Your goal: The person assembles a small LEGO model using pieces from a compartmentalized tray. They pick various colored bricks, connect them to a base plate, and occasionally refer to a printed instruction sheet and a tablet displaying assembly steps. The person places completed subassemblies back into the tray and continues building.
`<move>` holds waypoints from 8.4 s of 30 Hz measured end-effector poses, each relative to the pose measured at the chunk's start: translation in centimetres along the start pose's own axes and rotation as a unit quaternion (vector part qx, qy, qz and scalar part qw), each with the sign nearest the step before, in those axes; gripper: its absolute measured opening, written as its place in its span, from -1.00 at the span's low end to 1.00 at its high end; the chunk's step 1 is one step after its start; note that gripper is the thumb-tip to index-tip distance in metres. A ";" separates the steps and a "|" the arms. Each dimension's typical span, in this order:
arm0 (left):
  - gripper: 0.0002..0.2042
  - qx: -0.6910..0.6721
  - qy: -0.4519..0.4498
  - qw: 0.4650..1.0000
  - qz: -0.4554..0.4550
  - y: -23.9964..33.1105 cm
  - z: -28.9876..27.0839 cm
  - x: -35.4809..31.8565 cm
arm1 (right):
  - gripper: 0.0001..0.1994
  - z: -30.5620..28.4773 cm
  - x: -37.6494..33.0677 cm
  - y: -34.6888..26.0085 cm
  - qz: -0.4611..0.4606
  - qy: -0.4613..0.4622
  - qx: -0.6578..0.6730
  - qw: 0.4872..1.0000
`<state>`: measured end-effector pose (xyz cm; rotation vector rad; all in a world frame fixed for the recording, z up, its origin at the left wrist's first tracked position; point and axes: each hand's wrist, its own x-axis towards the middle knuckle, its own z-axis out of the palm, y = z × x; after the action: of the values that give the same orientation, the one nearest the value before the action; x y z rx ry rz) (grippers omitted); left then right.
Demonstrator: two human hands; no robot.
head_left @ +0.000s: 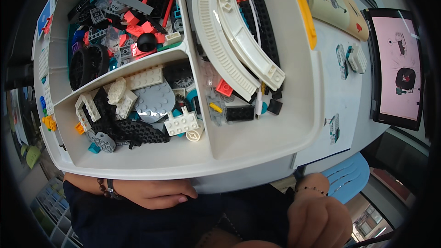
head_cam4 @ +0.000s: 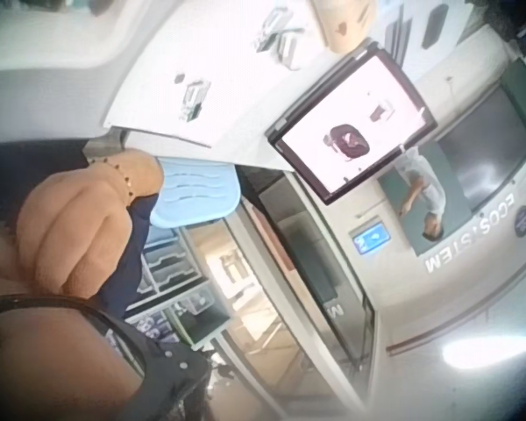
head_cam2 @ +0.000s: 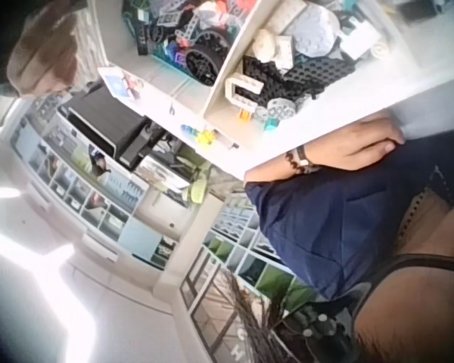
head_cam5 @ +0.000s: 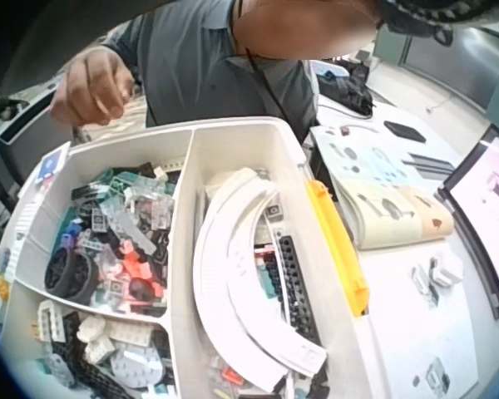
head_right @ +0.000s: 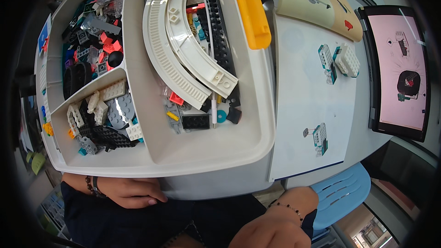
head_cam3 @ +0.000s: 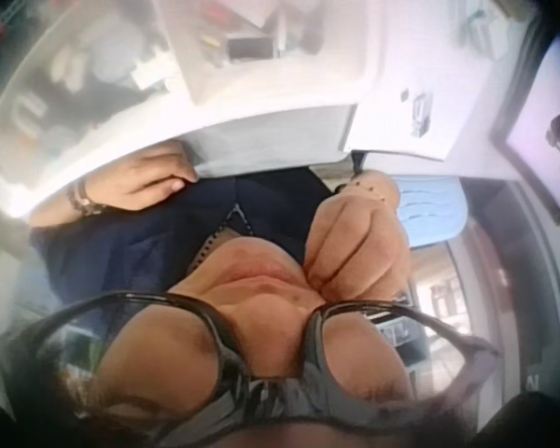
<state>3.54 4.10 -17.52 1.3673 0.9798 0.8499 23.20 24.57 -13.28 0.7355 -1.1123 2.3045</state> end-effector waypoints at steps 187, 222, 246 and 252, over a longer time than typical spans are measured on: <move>-0.91 -0.288 0.357 0.888 0.045 9.5 -3.4 23.1 | -0.81 -9.4 3.1 -3.3 -0.100 0.341 -0.603 0.714; -0.79 0.169 0.080 0.977 -0.104 3.4 3.4 -3.7 | -0.88 -5.3 4.6 -4.3 -0.100 0.282 -0.597 0.744; -0.79 -0.056 -0.008 0.998 -0.011 -0.8 -0.1 -4.7 | -0.86 -5.5 11.0 3.1 0.070 0.248 -0.526 0.811; -0.77 -0.063 -0.015 0.997 -0.035 -0.3 -0.2 -5.1 | -0.87 -6.2 10.6 3.0 0.102 0.247 -0.481 0.835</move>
<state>1.39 -0.51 -17.51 1.2279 0.9305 0.8231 11.90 29.84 -11.37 -0.3608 -1.8509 1.5544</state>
